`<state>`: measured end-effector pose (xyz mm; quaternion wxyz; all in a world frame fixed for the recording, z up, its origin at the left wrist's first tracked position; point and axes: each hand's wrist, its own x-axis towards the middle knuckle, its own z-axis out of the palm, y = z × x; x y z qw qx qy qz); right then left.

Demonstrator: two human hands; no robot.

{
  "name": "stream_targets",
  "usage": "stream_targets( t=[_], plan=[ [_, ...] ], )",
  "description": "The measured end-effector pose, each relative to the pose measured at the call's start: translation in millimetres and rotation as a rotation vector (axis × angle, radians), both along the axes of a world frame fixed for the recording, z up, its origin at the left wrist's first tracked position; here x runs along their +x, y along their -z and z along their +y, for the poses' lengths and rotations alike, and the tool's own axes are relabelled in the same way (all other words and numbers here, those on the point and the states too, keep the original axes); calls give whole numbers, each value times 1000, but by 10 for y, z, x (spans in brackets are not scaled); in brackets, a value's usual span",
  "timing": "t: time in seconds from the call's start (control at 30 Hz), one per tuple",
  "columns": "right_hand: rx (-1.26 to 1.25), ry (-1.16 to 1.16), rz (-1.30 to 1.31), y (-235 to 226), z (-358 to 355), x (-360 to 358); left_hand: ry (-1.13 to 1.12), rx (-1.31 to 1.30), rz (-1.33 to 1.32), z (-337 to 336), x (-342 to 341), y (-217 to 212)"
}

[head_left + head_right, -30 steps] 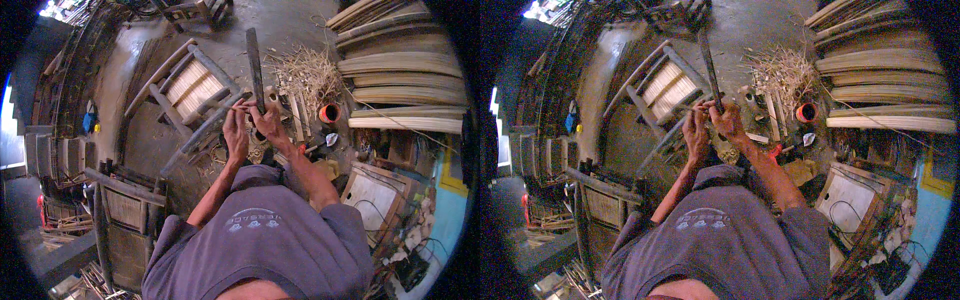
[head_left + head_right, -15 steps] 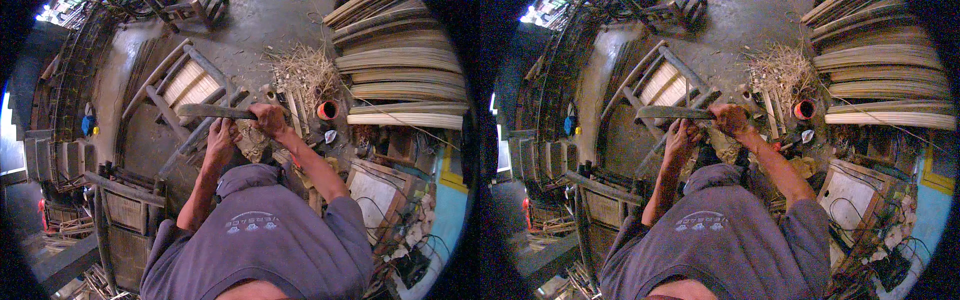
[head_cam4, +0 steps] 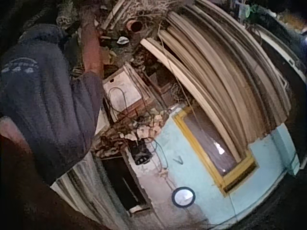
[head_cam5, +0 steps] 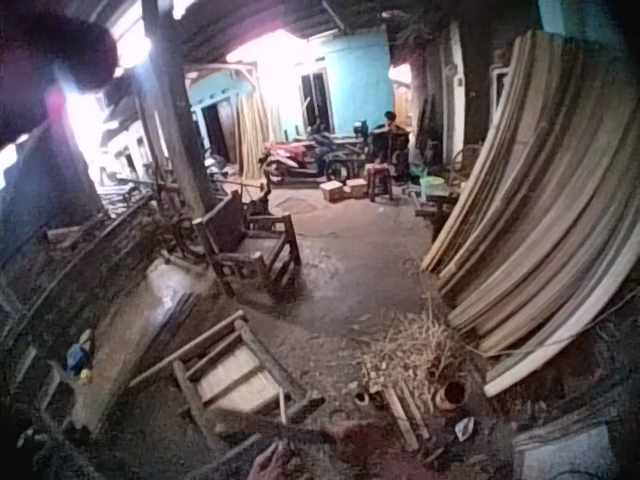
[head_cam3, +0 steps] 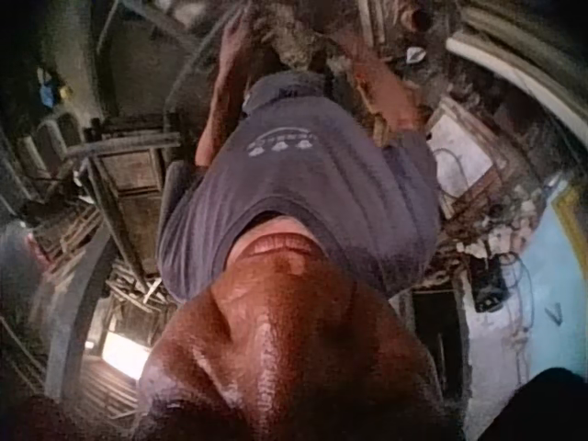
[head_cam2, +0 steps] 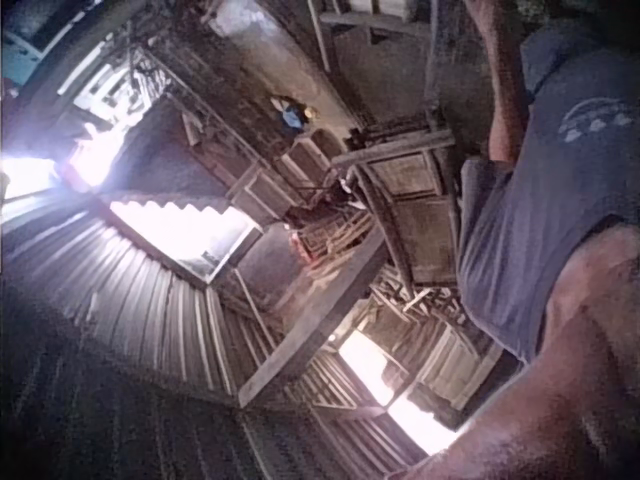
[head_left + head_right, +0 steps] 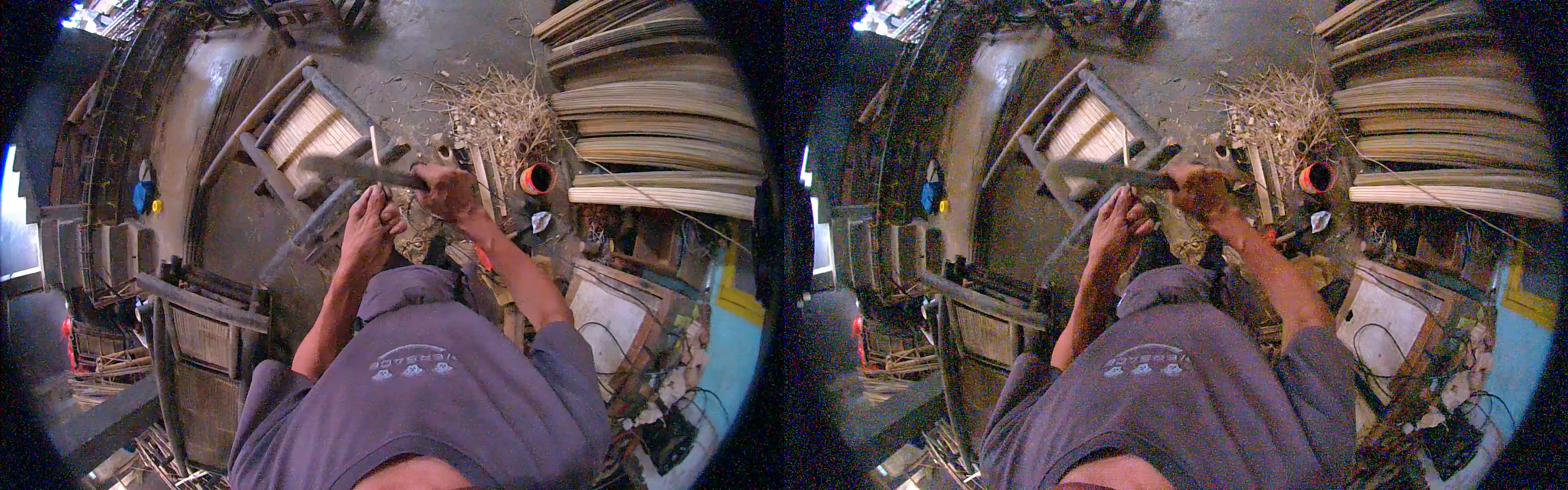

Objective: The person assembles a bamboo chair by inserting thin bamboo strips into pre-drilled holes in the frame. They use a machete to tap the strips into place and adjust the chair's position multiple times. The person also picks up a small white packet from the floor.

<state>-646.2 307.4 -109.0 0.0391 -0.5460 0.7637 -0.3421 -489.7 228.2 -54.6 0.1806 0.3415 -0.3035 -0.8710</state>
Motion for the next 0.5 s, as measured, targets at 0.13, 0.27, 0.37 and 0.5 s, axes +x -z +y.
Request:
stream_targets(
  t=[0.13,0.27,0.37,0.5],
  plan=[
    [-114,-15,71,260,-18,-19,-21,34,77,-2,7,64],
    [25,201,66,690,64,-508,138,-77,-20,208,128,-175],
    [-76,120,-34,573,188,-513,71,-116,-140,151,92,-80],
    [3,-53,108,358,72,-30,-63,-57,-109,85,7,-64]
  ],
)
